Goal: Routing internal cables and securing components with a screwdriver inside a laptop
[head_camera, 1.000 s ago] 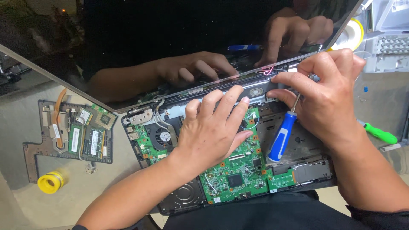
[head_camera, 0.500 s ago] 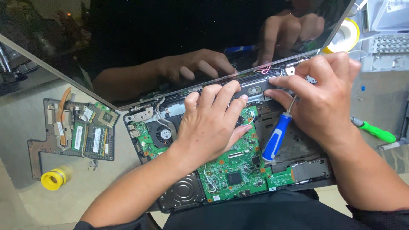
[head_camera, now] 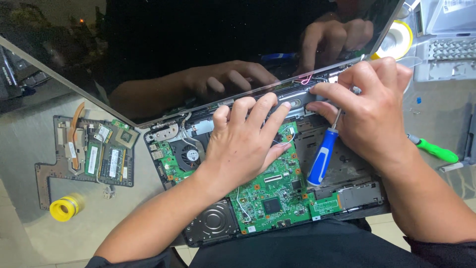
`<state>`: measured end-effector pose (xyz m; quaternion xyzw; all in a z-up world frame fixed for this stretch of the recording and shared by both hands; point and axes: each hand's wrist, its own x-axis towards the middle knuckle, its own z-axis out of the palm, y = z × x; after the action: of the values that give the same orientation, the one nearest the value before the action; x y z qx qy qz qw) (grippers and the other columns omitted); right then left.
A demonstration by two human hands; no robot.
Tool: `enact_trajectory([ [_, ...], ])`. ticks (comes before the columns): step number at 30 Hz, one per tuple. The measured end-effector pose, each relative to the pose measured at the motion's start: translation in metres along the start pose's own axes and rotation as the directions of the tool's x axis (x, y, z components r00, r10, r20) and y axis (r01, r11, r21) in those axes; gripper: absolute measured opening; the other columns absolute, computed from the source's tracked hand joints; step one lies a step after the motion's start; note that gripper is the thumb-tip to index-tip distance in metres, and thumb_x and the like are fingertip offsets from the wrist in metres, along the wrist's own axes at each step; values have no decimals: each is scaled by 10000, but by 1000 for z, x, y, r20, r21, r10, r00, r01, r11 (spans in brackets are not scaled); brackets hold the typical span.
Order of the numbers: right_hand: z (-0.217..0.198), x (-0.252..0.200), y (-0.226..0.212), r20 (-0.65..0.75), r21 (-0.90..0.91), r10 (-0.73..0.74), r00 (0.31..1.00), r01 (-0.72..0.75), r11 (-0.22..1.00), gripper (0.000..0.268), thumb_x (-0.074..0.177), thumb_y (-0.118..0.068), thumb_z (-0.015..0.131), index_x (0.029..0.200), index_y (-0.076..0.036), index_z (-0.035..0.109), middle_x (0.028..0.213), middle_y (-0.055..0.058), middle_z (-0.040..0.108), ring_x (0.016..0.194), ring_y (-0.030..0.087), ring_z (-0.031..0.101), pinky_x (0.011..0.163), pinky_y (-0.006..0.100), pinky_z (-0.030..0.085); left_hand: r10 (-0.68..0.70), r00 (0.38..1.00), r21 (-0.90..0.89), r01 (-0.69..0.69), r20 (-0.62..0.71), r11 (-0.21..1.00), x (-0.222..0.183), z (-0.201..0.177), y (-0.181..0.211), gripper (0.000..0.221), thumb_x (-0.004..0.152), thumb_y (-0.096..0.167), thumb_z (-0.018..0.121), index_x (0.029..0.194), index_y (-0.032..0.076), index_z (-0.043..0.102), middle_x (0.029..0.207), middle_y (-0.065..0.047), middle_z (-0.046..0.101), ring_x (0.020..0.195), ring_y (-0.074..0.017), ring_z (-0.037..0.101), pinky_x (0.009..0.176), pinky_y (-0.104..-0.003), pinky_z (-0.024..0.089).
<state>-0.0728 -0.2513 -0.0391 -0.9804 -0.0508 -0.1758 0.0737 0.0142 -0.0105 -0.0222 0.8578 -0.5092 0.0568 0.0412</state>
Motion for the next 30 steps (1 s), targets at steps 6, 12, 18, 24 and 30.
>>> enact_trajectory([
  [6, 3, 2, -4, -4, 41, -24, 1000, 24, 999, 240, 1000, -263, 962, 1178, -269, 801, 1040, 25, 583, 997, 328, 511, 926, 488, 329, 5, 1000, 41, -5, -19, 999, 1, -2, 1, 768, 774, 716, 770, 1379, 263, 637, 1402, 43, 540, 1156, -192, 502, 881, -396, 316],
  [12, 2, 4, -10, 61, -47, -35, 998, 37, 998, 209, 1029, -235, 855, 1203, -296, 758, 1035, 15, 560, 999, 329, 515, 926, 488, 327, 10, 999, 126, -4, -46, 992, -1, -4, 4, 782, 798, 771, 754, 1383, 266, 635, 1405, 80, 518, 1201, -166, 477, 880, -371, 285],
  [18, 0, 6, -14, 68, -74, -13, 998, 18, 997, 209, 1037, -211, 842, 1202, -298, 749, 1041, 21, 561, 1008, 331, 508, 934, 487, 316, 49, 998, 178, -40, -44, 983, -2, -4, 3, 710, 864, 766, 686, 1387, 286, 674, 1476, 133, 523, 1228, -161, 445, 903, -377, 277],
  [24, 4, 5, -11, 32, -42, -6, 999, 8, 999, 196, 1032, -199, 856, 1173, -309, 777, 1041, 23, 566, 1015, 327, 515, 915, 488, 314, 16, 999, 176, -7, -48, 984, -1, -9, 4, 764, 806, 791, 720, 1376, 288, 637, 1400, 98, 541, 1195, -155, 481, 881, -373, 283],
  [30, 3, 4, -15, 51, -43, 36, 998, -33, 999, 184, 1051, -268, 860, 1209, -255, 767, 1053, 36, 578, 1020, 348, 514, 938, 495, 319, 5, 998, 191, 7, -59, 981, 1, -11, 4, 747, 794, 801, 733, 1352, 315, 634, 1343, 91, 555, 1181, -140, 488, 889, -362, 264],
])
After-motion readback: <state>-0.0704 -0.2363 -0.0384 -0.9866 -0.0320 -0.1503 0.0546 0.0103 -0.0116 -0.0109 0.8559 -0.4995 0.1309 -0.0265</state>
